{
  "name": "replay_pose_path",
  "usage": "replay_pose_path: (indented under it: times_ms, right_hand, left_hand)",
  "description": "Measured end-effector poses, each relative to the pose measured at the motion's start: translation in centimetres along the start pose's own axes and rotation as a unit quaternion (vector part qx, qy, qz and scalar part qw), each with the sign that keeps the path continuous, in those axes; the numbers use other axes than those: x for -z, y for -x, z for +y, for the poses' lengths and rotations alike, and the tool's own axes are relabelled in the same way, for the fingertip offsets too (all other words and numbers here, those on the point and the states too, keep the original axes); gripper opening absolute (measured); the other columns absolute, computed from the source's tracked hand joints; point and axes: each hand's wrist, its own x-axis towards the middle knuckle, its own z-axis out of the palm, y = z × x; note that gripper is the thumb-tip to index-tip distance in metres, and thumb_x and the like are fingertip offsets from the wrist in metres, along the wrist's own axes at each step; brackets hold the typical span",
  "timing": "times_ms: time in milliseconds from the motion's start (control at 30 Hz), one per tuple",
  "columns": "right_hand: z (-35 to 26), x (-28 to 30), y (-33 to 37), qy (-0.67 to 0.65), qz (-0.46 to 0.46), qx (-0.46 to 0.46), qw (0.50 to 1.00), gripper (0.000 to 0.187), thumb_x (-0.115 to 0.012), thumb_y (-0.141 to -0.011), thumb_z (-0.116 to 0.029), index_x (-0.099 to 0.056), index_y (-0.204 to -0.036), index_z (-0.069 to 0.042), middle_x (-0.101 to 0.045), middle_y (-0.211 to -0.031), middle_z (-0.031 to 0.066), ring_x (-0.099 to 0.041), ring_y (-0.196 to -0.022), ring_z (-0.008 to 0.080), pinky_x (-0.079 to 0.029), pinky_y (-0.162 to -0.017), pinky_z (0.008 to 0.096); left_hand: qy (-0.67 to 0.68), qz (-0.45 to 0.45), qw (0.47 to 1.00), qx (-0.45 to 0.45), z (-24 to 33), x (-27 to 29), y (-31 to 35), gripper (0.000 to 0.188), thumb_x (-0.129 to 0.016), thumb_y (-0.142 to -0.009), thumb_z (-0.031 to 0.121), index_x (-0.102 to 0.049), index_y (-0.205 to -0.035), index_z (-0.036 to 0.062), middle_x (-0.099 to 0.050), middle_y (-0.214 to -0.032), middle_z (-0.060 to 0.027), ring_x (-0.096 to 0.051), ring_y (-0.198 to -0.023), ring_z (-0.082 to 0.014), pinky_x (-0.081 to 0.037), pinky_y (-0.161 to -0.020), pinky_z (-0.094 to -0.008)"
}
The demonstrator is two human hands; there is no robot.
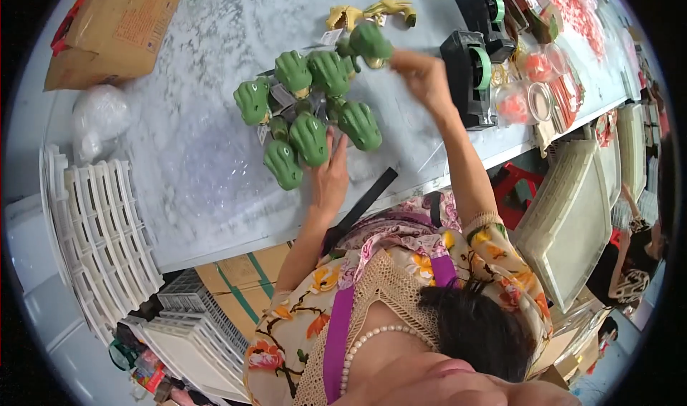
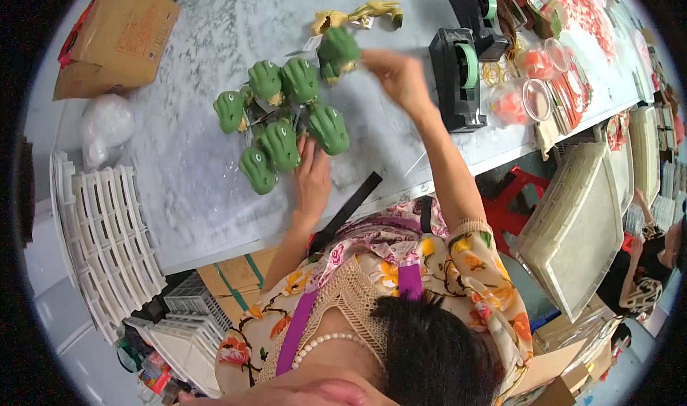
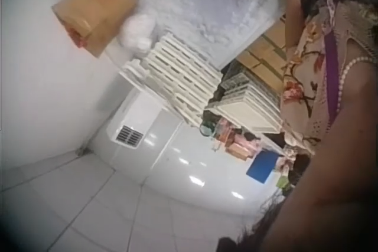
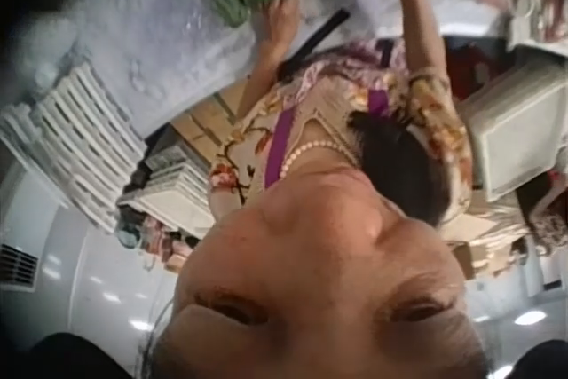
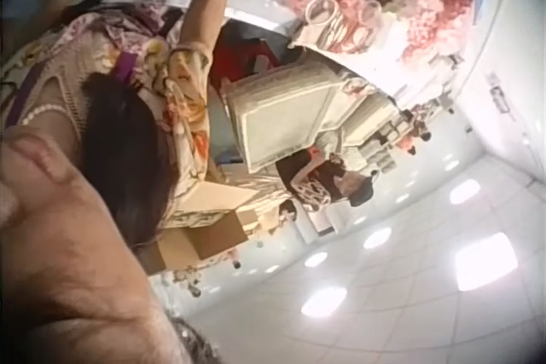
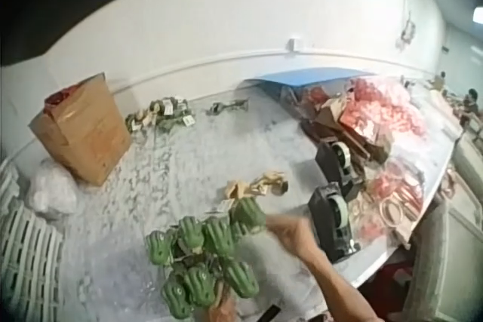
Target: Packaging toy dinosaur figurines into plastic trays and placing them into cardboard boxes.
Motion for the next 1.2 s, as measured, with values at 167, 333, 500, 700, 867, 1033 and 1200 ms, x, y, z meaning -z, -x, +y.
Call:
replay_pose_path:
  times_ms: [167,333,500,700,867,1033,1200]
  right_hand:
    - [8.5,2.6,-9.2,0.411,0.128,0.083,0.899,0.04,-0.063,-0.079,-0.011,-0.059,-0.119,-0.013,-0.065,-0.103,0.0125,-0.062,-0.089,0.0287,-0.05,-0.076,0.0409]
    - [10.0,-2.1,-11.9,0.481,-0.098,0.008,0.871,0.041,-0.058,-0.091,-0.039,-0.063,-0.116,-0.006,-0.052,-0.134,0.0164,-0.049,-0.12,0.0348,-0.041,-0.098,0.0448]
    - [8.5,-1.3,-7.1,0.472,-0.002,-0.093,0.877,0.03,-0.057,-0.082,-0.01,-0.058,-0.113,-0.011,-0.061,-0.117,0.013,-0.06,-0.096,0.0362,-0.052,-0.078,0.0407]
    - [1.0,1.9,2.5,-0.322,0.074,-0.087,0.94,0.03,-0.064,-0.088,-0.011,-0.055,-0.115,-0.006,-0.051,-0.135,0.0147,-0.059,-0.112,0.026,-0.051,-0.091,0.0362]
    - [0.5,-2.5,3.9,-0.313,0.055,0.09,0.944,0.022,-0.059,-0.09,-0.008,-0.056,-0.112,-0.005,-0.05,-0.134,0.0182,-0.054,-0.119,0.0301,-0.045,-0.099,0.0393]
    - [2.0,-5.1,5.5,-0.171,0.068,0.114,0.976,0.02,-0.058,-0.09,-0.01,-0.06,-0.108,-0.001,-0.05,-0.133,0.0197,-0.057,-0.11,0.0246,-0.046,-0.092,0.0331]
    - [0.5,-4.6,5.3,-0.078,-0.013,0.17,0.982,0.031,-0.061,-0.079,0.004,-0.06,-0.11,-0.003,-0.05,-0.135,0.0162,-0.054,-0.119,0.0292,-0.048,-0.093,0.0317]
  left_hand:
    - [0.011,-0.011,0.999,-0.046,4.9,1.4,-0.9,0.043,-0.056,-0.077,-0.006,-0.061,-0.118,0.0036,-0.054,-0.123,-0.0139,-0.049,-0.119,-0.0334,-0.039,-0.098,-0.0451]
    - [0.188,-0.038,0.965,-0.179,7.9,4.2,-3.5,0.048,-0.058,-0.068,-0.008,-0.063,-0.115,0.0012,-0.06,-0.113,-0.0123,-0.059,-0.095,-0.0275,-0.05,-0.082,-0.0387]
    - [0.173,0.055,0.958,-0.222,11.1,11.0,-7.2,0.042,-0.07,-0.07,0.003,-0.065,-0.112,0.0031,-0.061,-0.111,-0.0107,-0.057,-0.095,-0.0288,-0.049,-0.082,-0.0397]
    - [-0.115,-0.074,0.981,-0.14,9.4,12.3,-11.1,0.046,-0.076,-0.072,0.021,-0.065,-0.115,0.0131,-0.055,-0.125,-0.0111,-0.053,-0.108,-0.0303,-0.038,-0.095,-0.0428]
    - [-0.025,-0.106,0.987,-0.117,7.6,11.8,-10.9,0.053,-0.079,-0.069,0.021,-0.062,-0.118,0.015,-0.054,-0.128,-0.0137,-0.055,-0.107,-0.0269,-0.036,-0.098,-0.0442]
    - [0.001,-0.104,0.988,-0.117,7.6,11.7,-11.1,0.05,-0.079,-0.069,0.02,-0.063,-0.116,0.0146,-0.054,-0.128,-0.0135,-0.055,-0.107,-0.0253,-0.037,-0.097,-0.0426]
    - [0.044,-0.094,0.992,-0.07,7.1,11.8,-10.6,0.052,-0.08,-0.066,0.014,-0.064,-0.116,0.0134,-0.053,-0.124,-0.0128,-0.054,-0.106,-0.0291,-0.04,-0.095,-0.0408]
